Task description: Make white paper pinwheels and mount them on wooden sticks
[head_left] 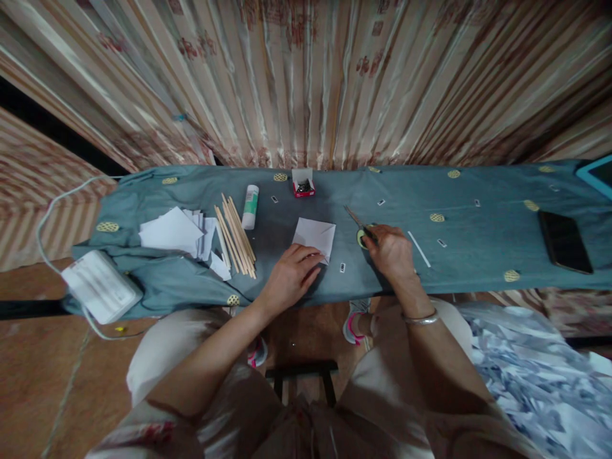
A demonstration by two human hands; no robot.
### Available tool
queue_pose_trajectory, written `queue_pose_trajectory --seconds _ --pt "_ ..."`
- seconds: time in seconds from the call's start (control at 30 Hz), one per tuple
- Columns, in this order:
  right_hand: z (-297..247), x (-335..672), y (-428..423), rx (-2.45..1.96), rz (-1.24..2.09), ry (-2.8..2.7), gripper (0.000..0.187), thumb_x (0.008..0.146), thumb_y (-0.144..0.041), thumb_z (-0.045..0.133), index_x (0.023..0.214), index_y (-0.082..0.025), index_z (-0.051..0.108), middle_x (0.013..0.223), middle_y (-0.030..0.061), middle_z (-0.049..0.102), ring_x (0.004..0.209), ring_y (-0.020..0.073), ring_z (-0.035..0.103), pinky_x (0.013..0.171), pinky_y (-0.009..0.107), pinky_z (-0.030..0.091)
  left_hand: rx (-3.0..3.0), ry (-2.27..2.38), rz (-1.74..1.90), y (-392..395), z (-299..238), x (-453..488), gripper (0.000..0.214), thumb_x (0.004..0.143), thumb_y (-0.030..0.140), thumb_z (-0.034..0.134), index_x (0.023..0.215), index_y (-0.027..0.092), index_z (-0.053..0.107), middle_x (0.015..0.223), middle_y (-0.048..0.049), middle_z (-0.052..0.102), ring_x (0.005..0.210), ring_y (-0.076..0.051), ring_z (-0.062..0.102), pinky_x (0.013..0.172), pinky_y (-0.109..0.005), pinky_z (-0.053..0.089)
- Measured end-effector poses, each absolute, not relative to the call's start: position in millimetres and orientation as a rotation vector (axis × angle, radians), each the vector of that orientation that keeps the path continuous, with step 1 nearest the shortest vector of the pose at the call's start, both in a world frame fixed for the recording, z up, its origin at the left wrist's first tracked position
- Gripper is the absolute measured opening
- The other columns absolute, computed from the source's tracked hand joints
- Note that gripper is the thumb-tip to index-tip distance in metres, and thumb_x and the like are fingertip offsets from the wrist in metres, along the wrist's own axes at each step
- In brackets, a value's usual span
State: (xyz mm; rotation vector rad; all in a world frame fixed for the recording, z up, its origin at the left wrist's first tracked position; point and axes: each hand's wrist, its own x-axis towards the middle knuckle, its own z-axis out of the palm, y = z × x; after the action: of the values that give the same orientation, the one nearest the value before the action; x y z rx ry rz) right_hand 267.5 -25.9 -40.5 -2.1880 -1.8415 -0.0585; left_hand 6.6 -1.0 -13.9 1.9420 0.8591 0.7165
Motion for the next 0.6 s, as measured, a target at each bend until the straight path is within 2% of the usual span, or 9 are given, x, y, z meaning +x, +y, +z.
queue_pose_trajectory --seconds 0.17,0.33,0.47,0.6 --pt "-40.3 266.9 -27.0 -2.135 -0.087 -1.819 0.032 0.093 -0.031 0.052 0.109 -0.011 0.07 0.11 0.0196 0.073 0.099 0.0316 0.064 0.09 0.041 0.048 2.117 1.153 0.891 34.8 -14.3 -16.9 0.034 0.088 0.03 0.059 0.12 0.022 0.067 0.124 -0.0112 0.064 0.12 -0.029 0.054 0.11 -0.048 0.038" --pt "-40.3 261.9 -24.3 -2.093 -0.055 -1.815 0.033 0.095 -0.033 0.047 0.106 -0.012 0.071 0.107 0.0186 0.073 0.096 0.0304 0.066 0.09 0.042 0.048 2.033 1.562 1.02 83.1 -30.1 -42.5 0.065 0.079 0.028 0.066 0.14 0.016 0.049 0.144 -0.0162 0.049 0.137 -0.034 0.041 0.12 -0.048 0.026" --pt "-40.2 257.1 -22.0 -2.06 -0.04 -1.803 0.033 0.095 -0.033 0.049 0.104 -0.011 0.072 0.107 0.0191 0.074 0.098 0.0294 0.067 0.091 0.04 0.05 1.967 1.642 0.968 107.6 -48.2 -44.3 0.072 0.076 0.026 0.066 0.143 0.012 0.043 0.147 -0.0202 0.046 0.141 -0.037 0.037 0.12 -0.052 0.024" --pt "-39.1 254.5 -21.5 -2.049 -0.028 -1.77 0.031 0.095 -0.033 0.05 0.102 -0.012 0.073 0.108 0.0182 0.074 0.098 0.0288 0.068 0.091 0.039 0.051 1.986 1.663 0.948 116.0 -55.9 -41.5 0.07 0.074 0.021 0.064 0.141 0.012 0.046 0.144 -0.0201 0.05 0.138 -0.038 0.041 0.118 -0.054 0.027"
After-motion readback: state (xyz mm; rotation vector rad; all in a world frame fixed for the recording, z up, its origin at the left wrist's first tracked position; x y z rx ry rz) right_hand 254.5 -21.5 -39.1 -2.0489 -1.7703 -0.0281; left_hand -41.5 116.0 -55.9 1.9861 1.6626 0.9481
